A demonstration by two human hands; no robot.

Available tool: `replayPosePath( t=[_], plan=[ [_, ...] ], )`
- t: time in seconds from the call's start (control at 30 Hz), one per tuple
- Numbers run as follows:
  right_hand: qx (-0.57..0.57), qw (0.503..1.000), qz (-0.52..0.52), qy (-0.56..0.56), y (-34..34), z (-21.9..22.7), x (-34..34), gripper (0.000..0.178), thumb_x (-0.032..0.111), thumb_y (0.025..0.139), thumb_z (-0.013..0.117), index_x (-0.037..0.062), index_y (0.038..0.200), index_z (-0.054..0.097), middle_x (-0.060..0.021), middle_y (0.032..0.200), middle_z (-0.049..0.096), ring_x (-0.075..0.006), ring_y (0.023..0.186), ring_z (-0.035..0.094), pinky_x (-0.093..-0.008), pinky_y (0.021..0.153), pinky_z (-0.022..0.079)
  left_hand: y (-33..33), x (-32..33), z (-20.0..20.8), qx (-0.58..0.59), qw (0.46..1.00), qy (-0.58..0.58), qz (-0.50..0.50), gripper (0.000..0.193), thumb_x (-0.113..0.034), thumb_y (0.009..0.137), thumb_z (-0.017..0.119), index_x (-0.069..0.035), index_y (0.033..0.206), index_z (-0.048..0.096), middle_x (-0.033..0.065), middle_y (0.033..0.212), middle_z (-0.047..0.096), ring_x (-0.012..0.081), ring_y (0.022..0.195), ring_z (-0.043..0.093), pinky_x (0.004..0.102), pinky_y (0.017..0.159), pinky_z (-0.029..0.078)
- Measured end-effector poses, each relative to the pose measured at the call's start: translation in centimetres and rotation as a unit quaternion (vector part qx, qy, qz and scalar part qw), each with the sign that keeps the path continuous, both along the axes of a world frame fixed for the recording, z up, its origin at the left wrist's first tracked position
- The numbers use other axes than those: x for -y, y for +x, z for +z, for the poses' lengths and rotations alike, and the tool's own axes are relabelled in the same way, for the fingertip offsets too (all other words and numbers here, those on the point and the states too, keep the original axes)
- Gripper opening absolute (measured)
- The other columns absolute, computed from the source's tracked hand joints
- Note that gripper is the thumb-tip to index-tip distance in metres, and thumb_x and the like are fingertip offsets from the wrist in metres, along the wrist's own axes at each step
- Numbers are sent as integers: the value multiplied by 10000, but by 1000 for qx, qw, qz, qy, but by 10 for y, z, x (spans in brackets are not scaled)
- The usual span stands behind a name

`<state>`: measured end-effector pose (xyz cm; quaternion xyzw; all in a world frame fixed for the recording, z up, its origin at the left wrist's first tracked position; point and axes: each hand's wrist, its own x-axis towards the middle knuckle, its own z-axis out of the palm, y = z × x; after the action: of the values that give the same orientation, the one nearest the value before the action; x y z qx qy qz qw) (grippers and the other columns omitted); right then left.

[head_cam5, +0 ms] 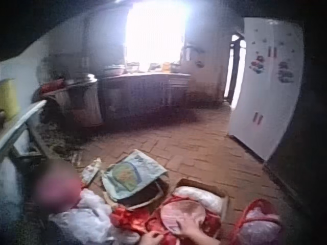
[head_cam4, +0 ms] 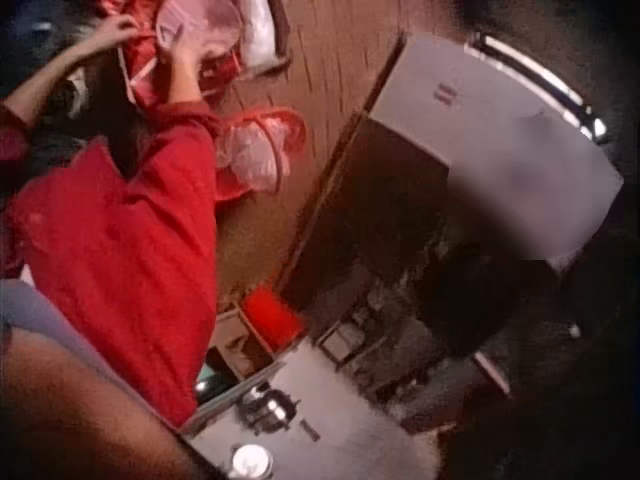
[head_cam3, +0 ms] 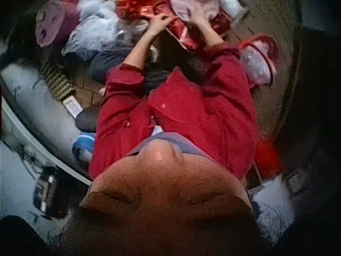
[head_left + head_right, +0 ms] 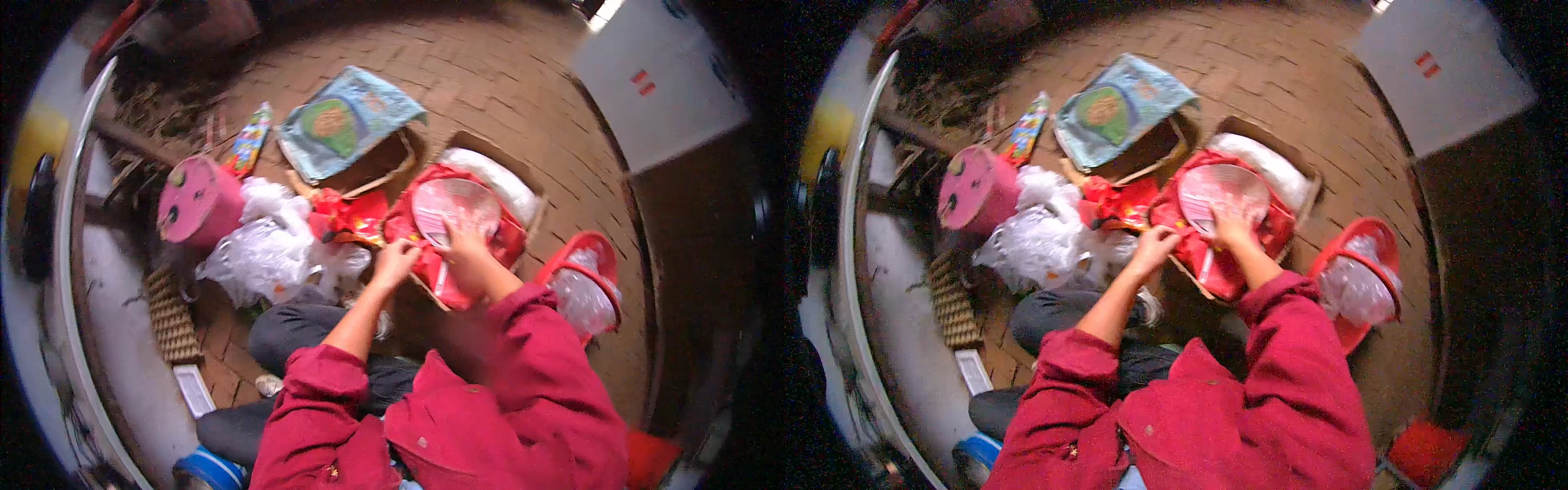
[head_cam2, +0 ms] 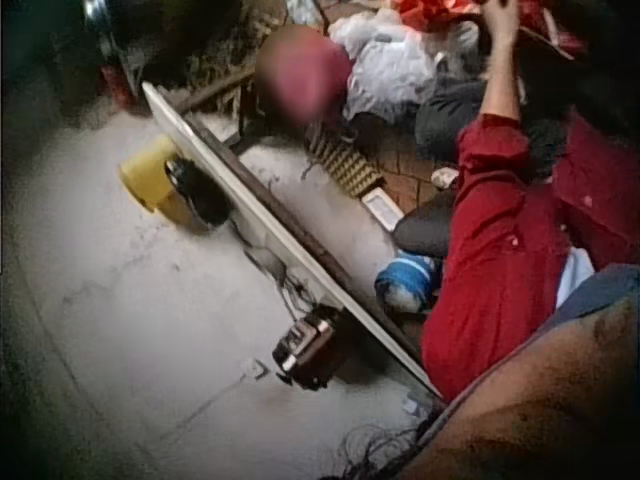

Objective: The person sits on a tiled floor and organizes various household items, including a red bag, a hand fan, a pink bucket, and plastic bags, into a cardboard box and other containers.

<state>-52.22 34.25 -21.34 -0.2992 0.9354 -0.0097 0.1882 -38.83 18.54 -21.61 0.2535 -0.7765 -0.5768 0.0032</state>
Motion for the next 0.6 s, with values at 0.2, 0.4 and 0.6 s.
replayPosePath(
  t=[0.2, 0.4, 0.6],
  plan=[
    [-60, 996, 5, 68, 5, -40, -26, 863, 702, 739, 483, 296, 1444, 197, -102, 1525, -39, -433, 1364, -98, -687, 1011, 0, -14, -29, 61, 31, 991, -60, -113, 285, -286, 789, 583, -72, 963, 655, 141, 929, 658, 298, 871, 636, 385, 769, 495],
    [-60, 994, 35, 88, -5, -58, -21, 870, 713, 738, 475, 275, 1443, 214, -125, 1521, -55, -442, 1360, -109, -709, 990, -9, -11, -41, 49, 6, 991, -64, -120, 253, -257, 783, 595, -58, 938, 624, 159, 902, 649, 313, 866, 627, 404, 766, 495],
    [-38, 996, 25, 76, -8, -49, -19, 845, 676, 749, 501, 276, 1440, 221, -130, 1521, -38, -460, 1358, -65, -704, 1000, 51, -3, -29, 64, -7, 991, -55, -123, 281, -297, 786, 581, -58, 927, 625, 153, 919, 651, 309, 867, 629, 405, 756, 497]
  ],
)
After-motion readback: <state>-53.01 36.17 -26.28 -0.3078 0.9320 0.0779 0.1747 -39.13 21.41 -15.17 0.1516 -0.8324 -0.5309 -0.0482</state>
